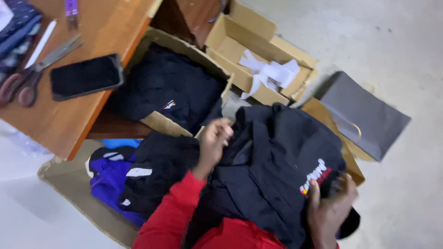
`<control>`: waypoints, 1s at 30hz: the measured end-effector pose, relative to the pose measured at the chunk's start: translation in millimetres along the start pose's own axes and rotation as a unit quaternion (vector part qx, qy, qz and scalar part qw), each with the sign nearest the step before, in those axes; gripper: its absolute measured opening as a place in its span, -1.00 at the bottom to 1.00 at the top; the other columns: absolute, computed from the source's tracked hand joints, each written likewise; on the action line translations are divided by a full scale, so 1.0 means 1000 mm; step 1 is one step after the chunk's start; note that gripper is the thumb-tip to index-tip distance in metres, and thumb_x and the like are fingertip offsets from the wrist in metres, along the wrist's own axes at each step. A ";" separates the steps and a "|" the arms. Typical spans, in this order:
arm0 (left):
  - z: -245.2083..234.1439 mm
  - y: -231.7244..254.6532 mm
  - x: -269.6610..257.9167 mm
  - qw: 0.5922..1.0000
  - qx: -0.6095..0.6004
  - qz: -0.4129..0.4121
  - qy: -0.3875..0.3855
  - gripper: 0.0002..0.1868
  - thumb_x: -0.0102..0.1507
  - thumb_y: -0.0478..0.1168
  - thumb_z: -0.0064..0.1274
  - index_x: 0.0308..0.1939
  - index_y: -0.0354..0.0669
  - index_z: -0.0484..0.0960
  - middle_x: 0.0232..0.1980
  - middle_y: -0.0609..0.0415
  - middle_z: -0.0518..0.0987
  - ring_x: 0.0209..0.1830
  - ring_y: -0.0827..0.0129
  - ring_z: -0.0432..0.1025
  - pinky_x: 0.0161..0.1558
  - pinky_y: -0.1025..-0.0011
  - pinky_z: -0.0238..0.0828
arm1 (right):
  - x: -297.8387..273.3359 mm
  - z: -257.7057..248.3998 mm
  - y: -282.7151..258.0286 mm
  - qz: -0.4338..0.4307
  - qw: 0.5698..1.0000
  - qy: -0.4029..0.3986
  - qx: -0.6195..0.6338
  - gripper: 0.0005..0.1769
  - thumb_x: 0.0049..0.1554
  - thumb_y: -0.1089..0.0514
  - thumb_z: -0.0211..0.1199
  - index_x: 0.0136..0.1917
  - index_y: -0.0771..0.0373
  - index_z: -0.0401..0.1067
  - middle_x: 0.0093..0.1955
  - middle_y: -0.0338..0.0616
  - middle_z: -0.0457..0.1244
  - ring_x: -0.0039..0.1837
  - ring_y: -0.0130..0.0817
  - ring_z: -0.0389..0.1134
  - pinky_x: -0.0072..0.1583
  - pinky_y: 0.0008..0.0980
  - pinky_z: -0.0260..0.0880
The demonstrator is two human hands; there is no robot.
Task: The person uses a small pink tool to pick at a logo on a black shirt, then uses scissors to cut a white paper insert out of the shirt's interior.
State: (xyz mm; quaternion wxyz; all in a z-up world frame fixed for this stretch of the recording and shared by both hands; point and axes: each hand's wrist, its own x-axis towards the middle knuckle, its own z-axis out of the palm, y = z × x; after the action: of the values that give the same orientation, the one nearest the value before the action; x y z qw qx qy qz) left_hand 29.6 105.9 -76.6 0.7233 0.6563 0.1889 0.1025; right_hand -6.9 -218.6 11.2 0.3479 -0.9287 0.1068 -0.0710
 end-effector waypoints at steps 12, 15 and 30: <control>-0.158 -0.144 0.172 0.762 0.594 -0.254 0.046 -0.56 0.43 -0.27 -0.34 0.13 -0.17 0.71 0.15 -0.26 0.62 0.11 -0.25 0.57 0.05 -0.11 0.57 | 0.009 0.072 0.015 -0.276 0.916 -0.136 -0.257 -0.07 0.13 -0.38 0.11 0.67 -0.01 0.19 0.74 -0.14 0.06 0.75 -0.04 0.03 0.65 0.22 -0.07; -0.172 -0.154 0.194 0.558 0.785 -0.250 -0.099 -0.45 0.45 0.11 -0.32 0.42 0.14 0.57 0.70 0.00 0.14 0.64 -0.16 -0.01 0.44 -0.24 -0.07 | 0.011 0.072 0.003 -0.286 0.914 -0.122 -0.262 -0.10 0.15 -0.36 0.12 0.65 0.03 0.22 0.72 -0.12 0.10 0.75 -0.09 0.05 0.68 0.12 -0.10; -0.180 -0.067 0.144 0.988 -0.103 -0.023 0.115 -0.77 0.32 -0.16 0.11 -0.12 -0.29 0.69 -0.43 0.25 0.44 -0.43 0.67 0.25 -0.29 0.69 0.07 | 0.021 0.052 -0.055 -0.267 0.951 -0.150 0.048 -0.71 0.31 0.24 0.15 0.27 0.32 0.51 0.35 0.05 0.37 0.46 -0.10 0.39 0.55 -0.19 0.30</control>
State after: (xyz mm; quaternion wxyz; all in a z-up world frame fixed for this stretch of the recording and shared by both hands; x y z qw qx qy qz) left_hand 80.4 319.3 -175.0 0.7624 0.5579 0.2747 0.1791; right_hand 32.2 -150.7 10.0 0.3723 -0.9055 -0.2022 -0.0260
